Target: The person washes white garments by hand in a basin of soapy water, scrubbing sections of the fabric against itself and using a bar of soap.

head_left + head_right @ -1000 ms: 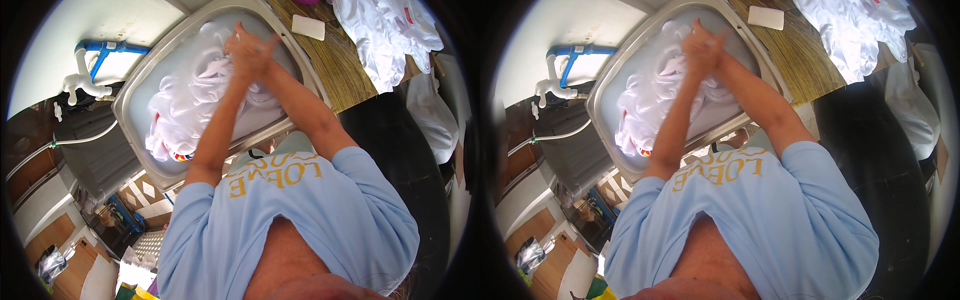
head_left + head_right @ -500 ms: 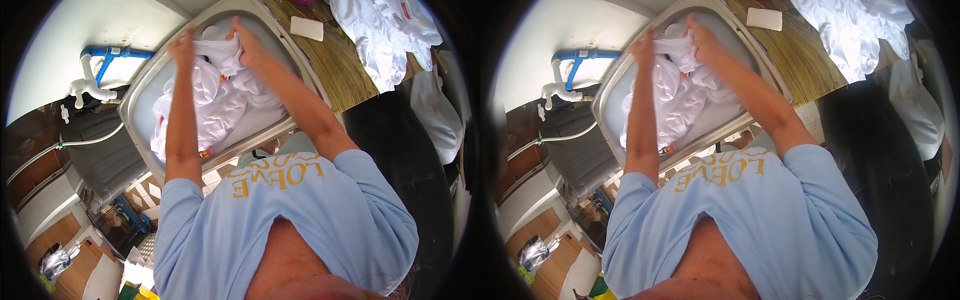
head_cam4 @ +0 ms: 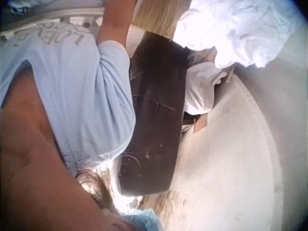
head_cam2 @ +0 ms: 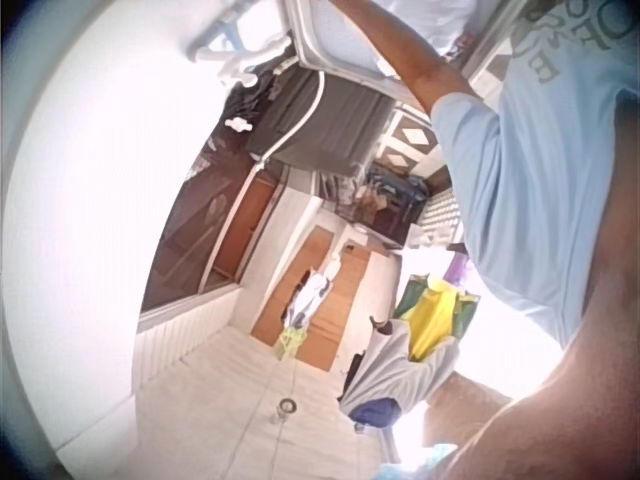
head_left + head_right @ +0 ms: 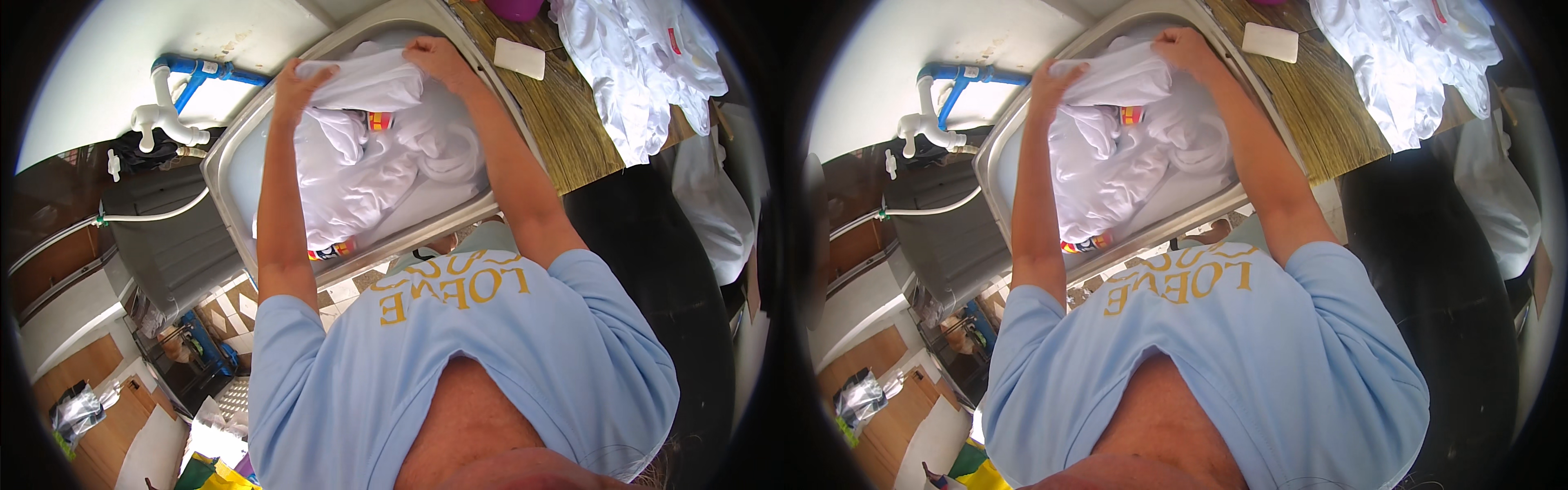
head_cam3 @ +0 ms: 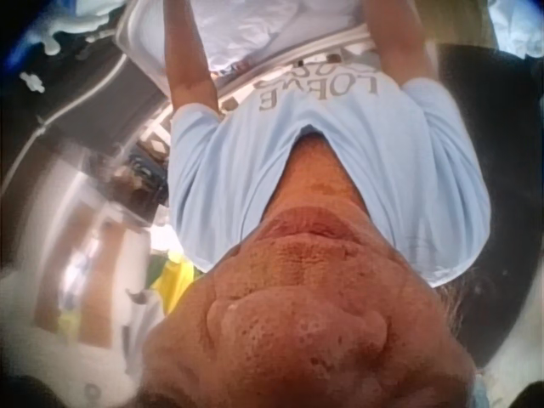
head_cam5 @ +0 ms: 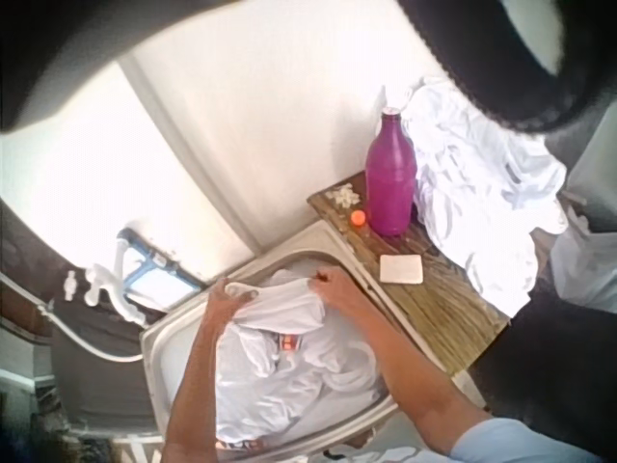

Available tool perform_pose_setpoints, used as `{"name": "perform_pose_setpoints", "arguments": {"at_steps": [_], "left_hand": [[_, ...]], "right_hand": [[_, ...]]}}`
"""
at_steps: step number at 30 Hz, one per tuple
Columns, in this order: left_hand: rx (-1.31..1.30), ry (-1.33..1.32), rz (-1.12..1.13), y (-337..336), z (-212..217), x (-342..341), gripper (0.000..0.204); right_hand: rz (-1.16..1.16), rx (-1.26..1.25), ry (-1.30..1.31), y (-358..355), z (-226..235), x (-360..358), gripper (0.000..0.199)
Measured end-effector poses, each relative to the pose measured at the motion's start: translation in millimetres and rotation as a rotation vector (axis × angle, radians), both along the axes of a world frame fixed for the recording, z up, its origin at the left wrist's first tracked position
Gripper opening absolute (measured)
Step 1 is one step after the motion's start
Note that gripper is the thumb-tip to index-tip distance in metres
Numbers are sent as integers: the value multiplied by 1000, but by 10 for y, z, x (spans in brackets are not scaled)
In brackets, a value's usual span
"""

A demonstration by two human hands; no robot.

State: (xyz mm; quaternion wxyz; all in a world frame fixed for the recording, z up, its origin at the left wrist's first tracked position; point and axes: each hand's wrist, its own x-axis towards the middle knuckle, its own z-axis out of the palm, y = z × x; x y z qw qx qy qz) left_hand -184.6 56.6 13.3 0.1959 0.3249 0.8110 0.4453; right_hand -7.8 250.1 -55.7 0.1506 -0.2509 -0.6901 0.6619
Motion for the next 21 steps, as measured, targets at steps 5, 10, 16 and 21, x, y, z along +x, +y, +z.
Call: {"name": "perform_pose_setpoints", "arguments": {"at_steps": [5, 10, 16, 21], "left_hand": [[-281, 484, -108, 1, -613, 176, 46], [-205, 317, -7, -204, -920, 31, 37], [343, -586, 121, -207, -630, -72, 40], [691, -869, 119, -59, -349, 199, 45]], "right_hand": [[-32, 669, -389, -65, -272, -49, 24], [157, 231, -448, 3, -36, -28, 33], [87, -636, 268, -103, 220, 32, 27], [-16, -930, 370, -250, 223, -33, 20]]}}
